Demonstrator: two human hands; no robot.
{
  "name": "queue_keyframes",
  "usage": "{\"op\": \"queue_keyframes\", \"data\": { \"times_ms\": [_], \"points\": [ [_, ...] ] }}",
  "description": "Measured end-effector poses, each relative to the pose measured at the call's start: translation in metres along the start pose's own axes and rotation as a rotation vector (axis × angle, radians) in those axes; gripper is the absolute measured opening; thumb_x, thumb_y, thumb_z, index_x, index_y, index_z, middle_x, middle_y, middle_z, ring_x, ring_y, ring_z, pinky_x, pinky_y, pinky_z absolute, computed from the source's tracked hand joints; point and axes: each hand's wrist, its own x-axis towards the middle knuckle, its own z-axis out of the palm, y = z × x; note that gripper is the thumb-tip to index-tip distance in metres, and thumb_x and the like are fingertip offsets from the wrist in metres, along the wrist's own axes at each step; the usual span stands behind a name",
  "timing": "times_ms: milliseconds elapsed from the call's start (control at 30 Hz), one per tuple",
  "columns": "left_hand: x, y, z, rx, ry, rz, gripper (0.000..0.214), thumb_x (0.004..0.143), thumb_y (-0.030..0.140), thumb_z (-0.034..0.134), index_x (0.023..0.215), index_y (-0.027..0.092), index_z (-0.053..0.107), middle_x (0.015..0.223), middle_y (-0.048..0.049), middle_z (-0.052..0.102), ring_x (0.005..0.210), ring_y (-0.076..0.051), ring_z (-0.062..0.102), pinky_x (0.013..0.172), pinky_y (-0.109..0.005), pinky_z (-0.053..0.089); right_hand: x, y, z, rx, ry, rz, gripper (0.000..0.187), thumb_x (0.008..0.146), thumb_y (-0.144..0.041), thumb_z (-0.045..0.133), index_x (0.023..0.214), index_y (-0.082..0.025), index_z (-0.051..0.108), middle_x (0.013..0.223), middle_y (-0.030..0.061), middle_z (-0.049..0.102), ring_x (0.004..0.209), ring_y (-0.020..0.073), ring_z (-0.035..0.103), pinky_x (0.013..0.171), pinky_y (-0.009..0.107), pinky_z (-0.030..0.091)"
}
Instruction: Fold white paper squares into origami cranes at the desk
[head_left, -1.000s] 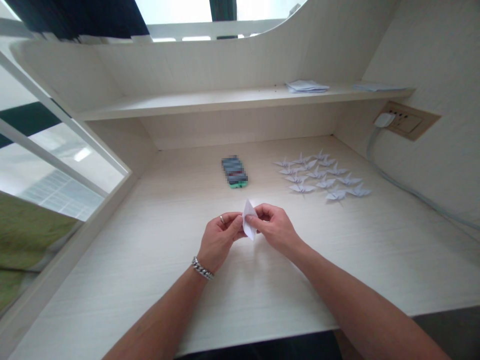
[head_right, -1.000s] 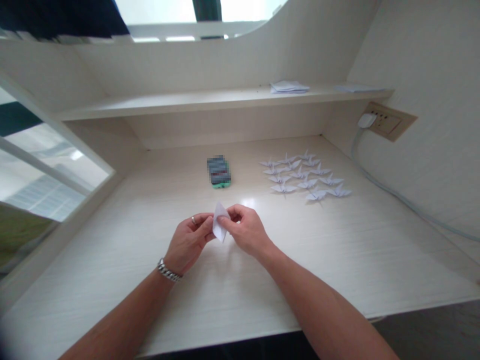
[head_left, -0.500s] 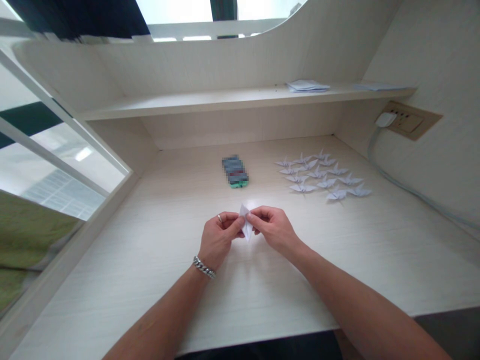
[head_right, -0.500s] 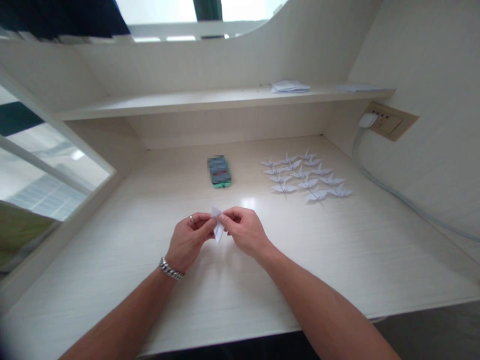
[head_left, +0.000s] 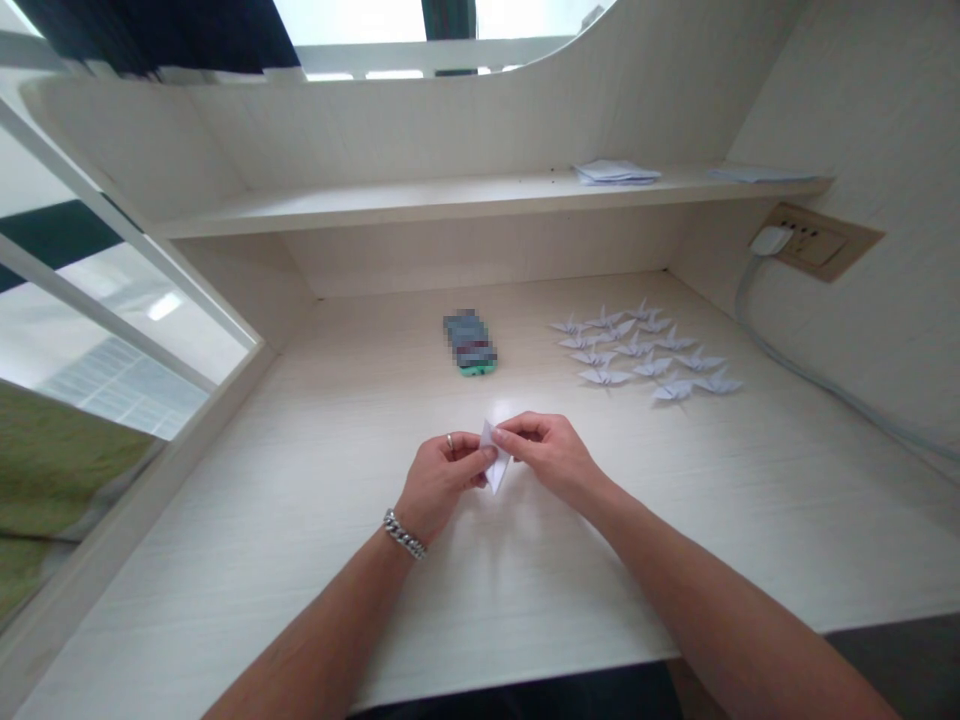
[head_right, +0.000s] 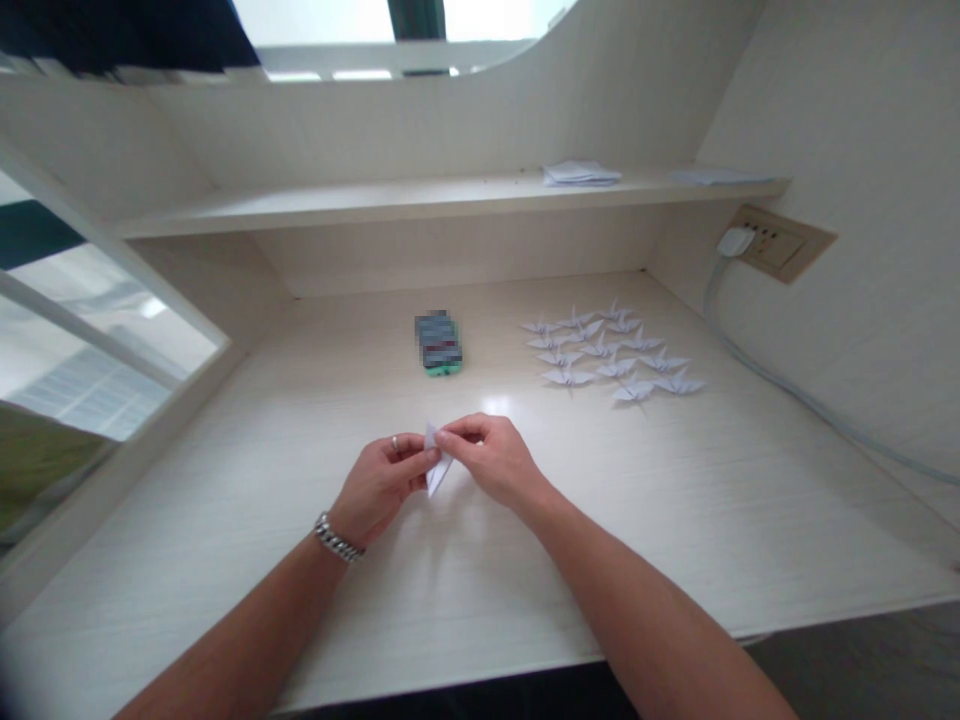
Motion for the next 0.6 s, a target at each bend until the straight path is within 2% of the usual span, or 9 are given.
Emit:
{"op": "queue_keyframes", "data": {
  "times_ms": [167, 400, 600],
  "points": [
    [-0.0024, -0.0008, 0.0009, 0.027, -0.064, -0.047, 0.022, 0.066, 0.033, 0.080, 0.068, 0.013, 0.070, 0.060, -0.0017, 0.061, 0.053, -0.010, 0.052, 0.052, -0.022, 0.041, -0.0002, -0.0038, -0.0038, -0.028, -0.033, -0.011, 0.017, 0.078, -0.032, 0.068, 0.079, -0.017, 0.076, 0.080, 0.0049, 0.073, 0.076, 0.0186, 0.065, 0.072, 0.030, 0.047],
    [-0.0022, 0.0005, -0.0006, 0.091, -0.094, -0.046, 0.026, 0.067, 0.035, 0.079, 0.063, 0.012, 0.066, 0.055, 0.0014, 0.056, 0.050, -0.007, 0.045, 0.049, -0.021, 0.034, -0.0003, -0.0016, -0.0051, 0.060, -0.091, 0.085, 0.016, 0.074, -0.030, 0.072, 0.077, -0.015, 0.077, 0.077, 0.0052, 0.074, 0.072, 0.0178, 0.064, 0.068, 0.029, 0.046],
    [-0.0030, 0.0025, 0.0005, 0.150, -0.100, -0.055, 0.024, 0.067, 0.032, 0.077, 0.061, 0.013, 0.065, 0.053, 0.0027, 0.055, 0.048, -0.007, 0.045, 0.049, -0.021, 0.033, -0.0001, -0.0016, -0.0056, 0.096, -0.068, 0.126, 0.015, 0.069, -0.029, 0.076, 0.075, -0.015, 0.078, 0.074, 0.0056, 0.074, 0.070, 0.0174, 0.064, 0.065, 0.028, 0.045]
  ]
}}
